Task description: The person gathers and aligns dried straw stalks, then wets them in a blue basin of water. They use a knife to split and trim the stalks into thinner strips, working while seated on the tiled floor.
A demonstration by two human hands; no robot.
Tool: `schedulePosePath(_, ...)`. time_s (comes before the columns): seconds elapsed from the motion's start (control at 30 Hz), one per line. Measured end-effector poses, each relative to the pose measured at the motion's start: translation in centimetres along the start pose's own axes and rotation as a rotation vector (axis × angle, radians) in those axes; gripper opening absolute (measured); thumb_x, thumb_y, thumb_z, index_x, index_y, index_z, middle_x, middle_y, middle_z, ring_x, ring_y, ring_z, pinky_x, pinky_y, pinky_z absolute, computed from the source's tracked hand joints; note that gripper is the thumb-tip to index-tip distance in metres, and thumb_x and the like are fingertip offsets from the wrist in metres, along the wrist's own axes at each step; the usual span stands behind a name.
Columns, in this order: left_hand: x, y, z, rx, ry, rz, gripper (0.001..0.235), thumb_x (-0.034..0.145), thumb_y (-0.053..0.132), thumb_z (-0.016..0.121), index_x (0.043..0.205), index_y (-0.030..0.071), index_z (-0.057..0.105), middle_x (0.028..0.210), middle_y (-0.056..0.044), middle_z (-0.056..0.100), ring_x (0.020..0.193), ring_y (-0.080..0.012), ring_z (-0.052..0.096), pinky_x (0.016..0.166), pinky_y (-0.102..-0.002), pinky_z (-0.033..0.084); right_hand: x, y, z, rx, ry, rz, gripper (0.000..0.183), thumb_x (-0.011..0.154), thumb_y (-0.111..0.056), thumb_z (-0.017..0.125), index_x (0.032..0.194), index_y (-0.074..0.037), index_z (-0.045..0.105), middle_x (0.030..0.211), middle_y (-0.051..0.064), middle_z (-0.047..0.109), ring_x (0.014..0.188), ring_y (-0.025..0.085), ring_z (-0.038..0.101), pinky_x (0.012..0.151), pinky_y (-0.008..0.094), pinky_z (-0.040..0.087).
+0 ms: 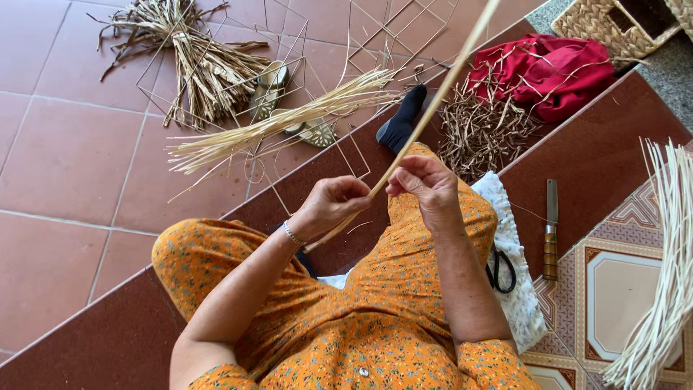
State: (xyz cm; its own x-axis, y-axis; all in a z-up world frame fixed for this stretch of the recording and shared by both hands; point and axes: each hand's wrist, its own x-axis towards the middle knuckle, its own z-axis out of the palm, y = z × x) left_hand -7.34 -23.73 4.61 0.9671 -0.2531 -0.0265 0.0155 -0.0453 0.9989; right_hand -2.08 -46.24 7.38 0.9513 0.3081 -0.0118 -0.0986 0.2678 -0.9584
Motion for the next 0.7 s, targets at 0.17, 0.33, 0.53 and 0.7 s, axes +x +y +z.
schedulePosePath(0.17,0.0,-1.3,-0.3,-0.085,-0.051,-0.034,0.015,0.091,0.013,0.079,0.100,0.003,0.074,0.087,0.002,0.073,0.079,-0.0038,0.065,0.070,-0.023,0.058,-0.5,1.2,1.4,-0.110,-0.039,0.069,0.019,0.090,-0.004,0.075,0.108,0.001,0.071,0.088,0.011,0.076,0.074,0.015,0.074,0.068,0.029,0.063)
schedulePosePath(0.33,0.0,-2.1,-1.0,-0.263,-0.042,-0.044,0.019,0.093,0.018,0.079,0.103,0.002,0.074,0.090,0.001,0.071,0.082,-0.0048,0.062,0.072,-0.023,0.054,0.0,2.4,1.6,-0.143,-0.034,0.060,0.011,0.092,0.000,0.074,0.100,0.006,0.071,0.086,0.015,0.076,0.070,0.018,0.075,0.064,0.029,0.064)
schedulePosePath(0.53,0.7,-3.5,-1.5,-0.504,0.019,-0.184,0.019,0.097,0.022,0.073,0.104,0.004,0.070,0.089,0.001,0.069,0.078,-0.0048,0.061,0.070,-0.022,0.052,2.1,4.9,1.4,-0.063,-0.007,0.037,0.011,0.092,-0.001,0.074,0.100,0.005,0.070,0.088,0.015,0.076,0.072,0.017,0.074,0.064,0.029,0.064)
schedulePosePath(0.7,2.5,-6.3,-2.5,-0.655,0.205,-0.338,0.010,0.095,0.014,0.072,0.099,0.005,0.068,0.085,0.000,0.067,0.073,-0.0064,0.059,0.065,-0.022,0.050,3.9,7.8,0.9,-0.044,0.053,0.072,0.010,0.093,-0.001,0.074,0.099,0.005,0.070,0.088,0.013,0.075,0.073,0.016,0.074,0.065,0.029,0.065)
